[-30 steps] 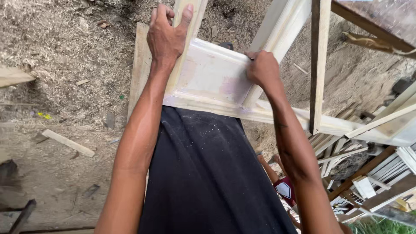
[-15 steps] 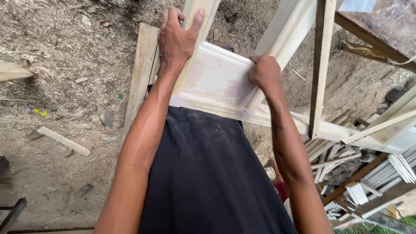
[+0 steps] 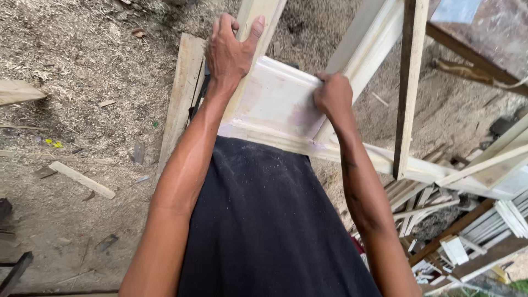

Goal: The person sands a white wooden frame using a sanding block and sandpaper. They rub the sanding block along the edges and flat surfaces of the frame to smooth the wood.

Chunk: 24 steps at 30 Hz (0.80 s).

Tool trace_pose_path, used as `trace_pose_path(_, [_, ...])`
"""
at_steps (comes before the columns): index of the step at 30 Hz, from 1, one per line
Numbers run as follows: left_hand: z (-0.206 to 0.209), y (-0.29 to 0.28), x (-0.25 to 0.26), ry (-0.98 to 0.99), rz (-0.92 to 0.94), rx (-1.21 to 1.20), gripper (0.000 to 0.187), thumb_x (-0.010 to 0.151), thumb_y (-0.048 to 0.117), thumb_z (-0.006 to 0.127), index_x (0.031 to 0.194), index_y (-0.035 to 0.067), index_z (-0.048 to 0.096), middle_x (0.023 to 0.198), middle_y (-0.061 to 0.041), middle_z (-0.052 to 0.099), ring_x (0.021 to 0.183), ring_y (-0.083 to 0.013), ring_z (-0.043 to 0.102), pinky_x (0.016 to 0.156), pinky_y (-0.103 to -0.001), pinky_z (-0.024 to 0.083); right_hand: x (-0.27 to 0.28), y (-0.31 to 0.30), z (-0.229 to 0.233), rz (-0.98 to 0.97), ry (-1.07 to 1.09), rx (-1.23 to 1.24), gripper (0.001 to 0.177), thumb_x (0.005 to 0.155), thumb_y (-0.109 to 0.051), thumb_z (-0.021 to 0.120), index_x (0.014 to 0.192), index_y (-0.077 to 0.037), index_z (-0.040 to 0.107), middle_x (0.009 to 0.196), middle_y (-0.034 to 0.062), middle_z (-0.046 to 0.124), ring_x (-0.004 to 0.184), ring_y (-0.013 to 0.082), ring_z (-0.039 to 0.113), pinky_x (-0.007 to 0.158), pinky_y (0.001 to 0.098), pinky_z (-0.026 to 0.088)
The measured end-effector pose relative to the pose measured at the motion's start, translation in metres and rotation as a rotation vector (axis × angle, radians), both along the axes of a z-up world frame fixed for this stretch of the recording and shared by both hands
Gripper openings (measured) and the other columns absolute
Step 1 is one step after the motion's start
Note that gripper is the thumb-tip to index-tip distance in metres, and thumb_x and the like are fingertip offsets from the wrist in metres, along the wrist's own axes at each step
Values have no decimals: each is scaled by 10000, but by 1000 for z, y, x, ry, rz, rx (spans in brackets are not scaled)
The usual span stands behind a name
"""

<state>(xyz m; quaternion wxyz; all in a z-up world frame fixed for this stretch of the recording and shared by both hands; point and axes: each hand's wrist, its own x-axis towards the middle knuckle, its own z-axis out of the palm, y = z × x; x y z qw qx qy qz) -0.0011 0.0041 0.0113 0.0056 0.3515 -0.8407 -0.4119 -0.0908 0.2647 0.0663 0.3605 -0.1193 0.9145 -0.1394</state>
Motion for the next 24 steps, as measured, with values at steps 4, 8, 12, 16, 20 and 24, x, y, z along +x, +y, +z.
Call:
trace_pose_path(4, [0,-1,-1,-5,10,9,714,947,823,470,953,110,511,929,-60,499,812,-220,582,662,-432,474,-6,2,8,132,43,59,458,781,4,612,1183,-135,783,916,259,745,755,371,735,766,442,592])
trace_pose_path(8, [1,-3,-5,-33,-2,23,709,944,827,460,942,120,504,930,-59,495,802,-218,569,671,-431,472,4,-19,-4,138,174,3,453,756,-5,634,1146,-152,810,890,241,741,805,416,710,788,474,578])
trace_pose_path(12, [2,0,-2,-76,-1,45,690,924,821,461,945,134,505,918,-59,497,793,-231,557,667,-431,475,1,-10,9,132,119,9,293,825,-68,655,1069,-129,805,906,209,741,811,402,719,800,469,579])
trace_pose_path(16, [2,-2,-2,-25,0,5,707,946,825,471,937,119,504,919,-54,510,813,-220,578,693,-437,463,11,-23,3,139,110,91,215,834,-49,643,976,-89,801,888,213,736,855,411,712,844,470,576])
trace_pose_path(20, [2,-2,-6,-22,22,-2,708,939,822,473,944,116,516,929,-60,526,814,-220,583,687,-424,464,7,-15,18,105,141,-22,215,777,-92,694,961,-120,801,817,235,710,770,442,686,739,508,550])
trace_pose_path(24, [-3,-3,-5,-62,13,1,708,939,823,479,943,116,521,933,-65,526,806,-217,574,679,-414,468,16,-42,-3,101,221,8,294,767,-25,612,991,-111,783,814,227,712,772,426,702,772,504,558])
